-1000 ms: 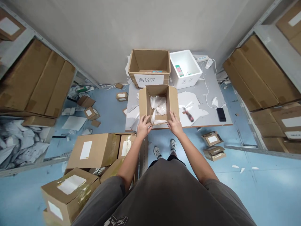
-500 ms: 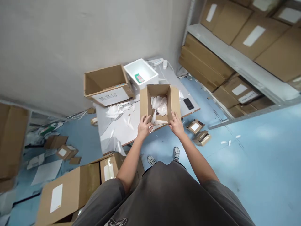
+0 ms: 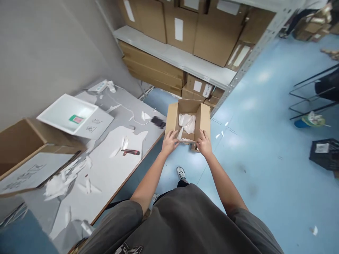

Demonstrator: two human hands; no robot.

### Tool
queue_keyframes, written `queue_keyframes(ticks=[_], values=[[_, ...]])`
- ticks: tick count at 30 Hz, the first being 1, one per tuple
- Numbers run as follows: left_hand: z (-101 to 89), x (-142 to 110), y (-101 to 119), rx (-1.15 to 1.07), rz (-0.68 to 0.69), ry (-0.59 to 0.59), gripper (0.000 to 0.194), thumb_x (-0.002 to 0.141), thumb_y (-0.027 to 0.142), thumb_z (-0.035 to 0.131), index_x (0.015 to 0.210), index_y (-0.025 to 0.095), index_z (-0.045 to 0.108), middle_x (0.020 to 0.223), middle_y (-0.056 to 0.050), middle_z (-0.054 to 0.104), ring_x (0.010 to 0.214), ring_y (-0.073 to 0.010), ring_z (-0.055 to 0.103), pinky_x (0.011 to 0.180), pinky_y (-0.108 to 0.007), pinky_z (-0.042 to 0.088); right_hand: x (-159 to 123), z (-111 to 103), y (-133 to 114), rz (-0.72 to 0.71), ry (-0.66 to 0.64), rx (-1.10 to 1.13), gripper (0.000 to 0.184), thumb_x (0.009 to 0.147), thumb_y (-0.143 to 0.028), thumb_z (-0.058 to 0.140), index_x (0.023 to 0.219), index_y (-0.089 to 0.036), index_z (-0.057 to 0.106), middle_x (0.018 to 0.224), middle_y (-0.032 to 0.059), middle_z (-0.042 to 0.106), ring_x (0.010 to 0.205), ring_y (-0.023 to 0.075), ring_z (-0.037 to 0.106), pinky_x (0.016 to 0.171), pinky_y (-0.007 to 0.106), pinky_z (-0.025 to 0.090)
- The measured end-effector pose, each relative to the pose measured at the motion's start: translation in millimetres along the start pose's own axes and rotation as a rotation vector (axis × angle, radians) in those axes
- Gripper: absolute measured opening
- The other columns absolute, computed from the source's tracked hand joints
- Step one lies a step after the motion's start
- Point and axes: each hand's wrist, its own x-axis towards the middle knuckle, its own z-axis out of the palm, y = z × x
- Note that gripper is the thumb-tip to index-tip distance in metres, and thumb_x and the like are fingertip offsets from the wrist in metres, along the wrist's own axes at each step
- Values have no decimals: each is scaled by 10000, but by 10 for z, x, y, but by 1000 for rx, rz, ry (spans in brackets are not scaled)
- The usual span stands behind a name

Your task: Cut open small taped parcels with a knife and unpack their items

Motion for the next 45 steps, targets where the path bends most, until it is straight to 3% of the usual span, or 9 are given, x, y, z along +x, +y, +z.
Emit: queue_keyframes(ticks=[5,9,12,15,21,27,32,39,45], values=[[534,829,597,-57,161,-80,171,990,279,707,1019,246,872,1677,-46,524,1625,-336,351,1304,-516,421,-226,-230,924,147,68,-51,107,936,-194,684,867,-207,765,1734,108,431,1611,412,372,1241,674,448],[957,1255,1027,-99,223,-149,141,966,262,740,1018,215,862,1723,-72,458,1644,-352,310,1315,-533,388,-436,-336,1451,244,56,-140,97,892,-177,706,947,-204,781,1738,118,422,1605,444,363,1229,704,427],[1161,1384,1222,-122,259,-181,286,871,273,855,1152,220,841,1770,-93,372,1673,-395,221,1355,-613,265,-580,-345,1664,336,-118,-233,445,830,-196,788,1273,-226,765,1775,134,348,1631,484,279,1238,743,345],[1197,1351,1234,-135,298,-185,419,862,313,871,1264,219,804,1767,-114,372,1676,-400,212,1352,-621,258,-676,-321,1718,413,-270,-270,697,834,-244,815,1509,-251,639,1784,166,317,1647,487,226,1229,738,327],[782,1076,851,-77,129,-47,336,982,328,719,1301,243,786,1715,-111,459,1660,-368,275,1300,-580,381,-415,-342,1439,274,-176,-241,570,934,-299,701,1496,-217,644,1731,187,404,1635,468,267,1217,688,373],[67,710,281,40,-111,88,503,968,328,726,1465,254,696,1750,-115,405,1676,-392,222,1293,-601,375,477,-380,846,27,-18,-194,592,970,-353,662,1535,-190,600,1732,214,394,1630,466,264,1202,702,377],[-512,47,-279,103,-374,242,663,958,335,735,1596,263,571,1786,-122,335,1693,-397,159,1309,-622,326,1241,-190,38,-204,-12,-137,665,949,-369,676,1581,-202,556,1751,210,357,1623,478,263,1197,714,377],[-1161,-1690,-743,200,-800,442,671,966,336,730,1606,241,553,1789,-135,324,1694,-407,143,1305,-615,319,1742,370,-1866,-635,-91,9,701,936,-375,659,1599,-183,535,1747,221,355,1623,471,256,1209,693,368],[-1370,-3580,-604,272,-1158,583,676,979,347,703,1621,224,532,1799,-140,299,1696,-414,122,1312,-615,297,1277,774,-3652,-971,-156,131,703,922,-375,678,1585,-187,542,1737,227,365,1618,471,268,1214,693,359]])
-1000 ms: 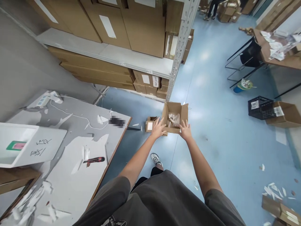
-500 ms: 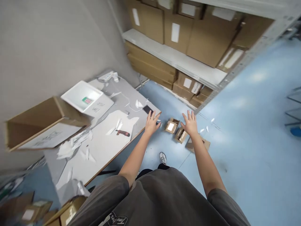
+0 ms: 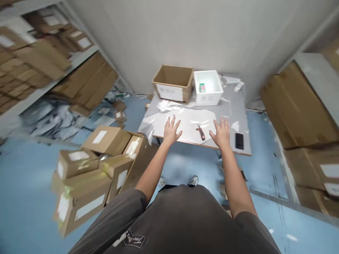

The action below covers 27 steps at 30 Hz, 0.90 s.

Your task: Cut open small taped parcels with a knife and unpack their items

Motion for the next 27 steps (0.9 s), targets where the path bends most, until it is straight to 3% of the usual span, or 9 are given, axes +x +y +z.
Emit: queue_keyframes(ticks=[3,7,11,14,18,21,24,27], values=[[-377,-501,-805,44,-165,38,713,963,354,714,1636,234,510,1808,-135,274,1700,-414,95,1320,-635,272,396,327,-886,-145,-7,82,714,921,-384,683,1591,-194,530,1740,230,356,1617,480,266,1205,708,358],[-917,-1330,-1790,100,-404,77,722,962,374,707,1643,255,499,1814,-123,263,1704,-400,83,1333,-635,249,714,783,-2283,-357,-61,183,738,906,-373,695,1600,-199,516,1756,222,330,1618,483,256,1202,710,359],[-1487,-2279,-2561,177,-662,137,709,973,392,699,1639,244,504,1813,-122,262,1702,-409,82,1333,-628,257,762,1129,-3799,-580,-130,280,784,897,-373,699,1632,-215,478,1789,196,272,1624,485,236,1203,713,356],[-1875,-3034,-2969,222,-830,204,701,964,375,712,1625,245,519,1816,-114,253,1701,-415,71,1333,-638,256,633,1268,-4914,-744,-188,360,839,895,-374,714,1670,-232,426,1819,166,198,1636,485,203,1225,717,328],[-2259,-3998,-3241,249,-1042,298,745,941,365,739,1638,250,504,1821,-118,236,1698,-442,33,1321,-682,246,296,1270,-6199,-965,-263,454,891,883,-364,767,1684,-224,401,1832,161,143,1655,483,152,1251,719,295],[-2417,-4606,-3239,267,-1172,342,761,934,376,747,1645,266,498,1827,-110,216,1698,-443,29,1315,-684,247,-25,1162,-6887,-1110,-303,522,867,909,-361,749,1687,-219,395,1836,153,133,1661,481,136,1268,722,267],[-2433,-5128,-3124,296,-1290,365,717,950,383,723,1629,277,518,1823,-108,230,1698,-431,61,1301,-672,282,-373,1029,-7292,-1219,-341,566,846,934,-367,729,1695,-227,386,1838,136,133,1666,483,120,1278,733,245],[-2258,-5598,-2971,245,-1400,343,745,937,330,732,1643,273,501,1807,-133,269,1685,-429,150,1283,-638,335,-756,979,-7415,-1294,-375,582,838,945,-399,736,1693,-235,395,1827,137,180,1668,478,126,1275,746,251]])
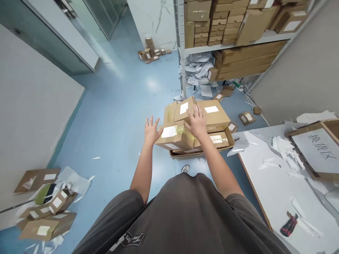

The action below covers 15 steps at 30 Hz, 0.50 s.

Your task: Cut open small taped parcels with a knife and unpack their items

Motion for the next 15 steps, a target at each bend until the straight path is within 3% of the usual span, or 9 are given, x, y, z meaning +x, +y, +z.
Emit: queue_keyframes(ticks=[3,6,8,11,15], values=[[257,-330,-349,-62,-98,-229,936,813,198,831,1667,295,459,1796,-157,288,1641,-427,297,1246,-575,408,-222,304,-238,-29,-88,24,767,964,-439,728,1652,-228,461,1807,156,246,1655,472,192,1265,738,291],[624,-648,-515,-188,-182,-396,1133,723,170,920,1708,269,369,1775,-212,300,1593,-403,402,1206,-499,459,-575,654,-361,-7,-215,51,760,937,-479,777,1602,-216,520,1808,184,227,1621,509,265,1225,747,354],[858,-801,-532,-278,-228,-360,1153,756,234,936,1727,237,315,1717,-238,375,1549,-362,469,1185,-452,478,-789,844,-400,28,-271,76,810,909,-491,814,1608,-217,510,1827,190,147,1591,542,310,1179,750,416],[1110,-919,-489,-350,-281,-222,1004,869,306,869,1718,237,338,1542,-196,542,1421,-301,582,1162,-418,501,-970,1000,-429,98,-323,90,877,902,-484,829,1644,-206,455,1838,194,14,1545,564,383,1103,719,511],[1193,-1001,-397,-321,-324,-158,914,907,322,837,1703,259,392,1405,-149,591,1297,-292,651,1115,-403,539,-989,1001,-447,130,-406,54,885,902,-450,844,1641,-168,448,1834,207,-27,1554,547,385,1118,684,521]])
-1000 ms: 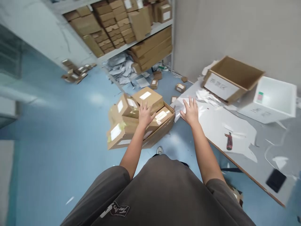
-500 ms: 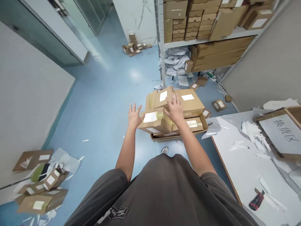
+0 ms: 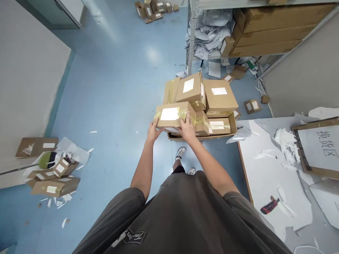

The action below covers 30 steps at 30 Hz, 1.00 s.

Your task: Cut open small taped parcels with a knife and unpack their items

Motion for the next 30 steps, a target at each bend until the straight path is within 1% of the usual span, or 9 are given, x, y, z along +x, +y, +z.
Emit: queue_keyframes(ticks=[5,9,13,16,18,21,24,26,30], values=[[-82,-264,183,94,-28,45,883,912,425,836,1688,302,435,1411,-152,590,1241,-326,685,1050,-434,581,-47,-164,58,-42,24,39,963,866,-458,883,1664,-183,419,1833,206,-39,1533,547,427,1122,699,516],[-219,-395,479,122,24,105,863,912,487,832,1673,300,470,1439,-168,592,1256,-344,679,1031,-438,591,-104,-445,194,-54,123,54,952,841,-422,914,1649,-232,450,1837,188,-17,1469,533,524,1099,673,549],[-368,-221,958,157,164,144,822,934,518,804,1664,302,492,1438,-176,594,1290,-359,662,1013,-434,595,-152,-879,404,-22,252,47,961,839,-424,916,1655,-242,442,1839,179,-14,1446,520,555,1078,642,575],[-419,36,1446,189,303,152,814,936,544,796,1658,307,504,1443,-182,595,1327,-382,634,1012,-437,592,-239,-1238,631,68,344,14,934,862,-440,894,1657,-244,444,1840,167,-7,1447,514,558,1053,621,595],[-397,190,1820,209,402,138,811,924,541,811,1647,316,520,1432,-176,605,1331,-391,625,1018,-439,587,-352,-1459,828,164,394,-14,936,853,-419,904,1653,-240,453,1838,175,22,1438,507,569,1045,614,601],[-260,324,2416,214,580,78,771,930,534,805,1627,328,548,1410,-165,613,1292,-397,638,1015,-447,583,-632,-1716,1175,287,463,-61,882,877,-352,876,1653,-242,471,1813,175,210,1474,472,543,1095,619,578],[18,329,3003,201,752,-5,719,948,533,784,1605,327,579,1398,-167,613,1244,-402,658,1005,-455,579,-1037,-1853,1525,388,537,-90,823,917,-299,815,1664,-254,473,1725,153,430,1511,416,515,1184,624,519],[273,270,3361,190,849,-68,699,951,522,783,1593,318,595,1401,-173,611,1247,-403,658,1009,-452,576,-1347,-1887,1727,485,601,-96,824,923,-288,796,1675,-245,463,1701,155,469,1524,396,505,1220,616,489],[877,16,3972,144,1004,-203,679,969,504,764,1597,317,588,1433,-176,585,1303,-410,639,1042,-458,567,-2006,-1890,2054,685,683,-123,812,922,-304,785,1670,-254,473,1738,145,413,1551,415,465,1247,649,441]])
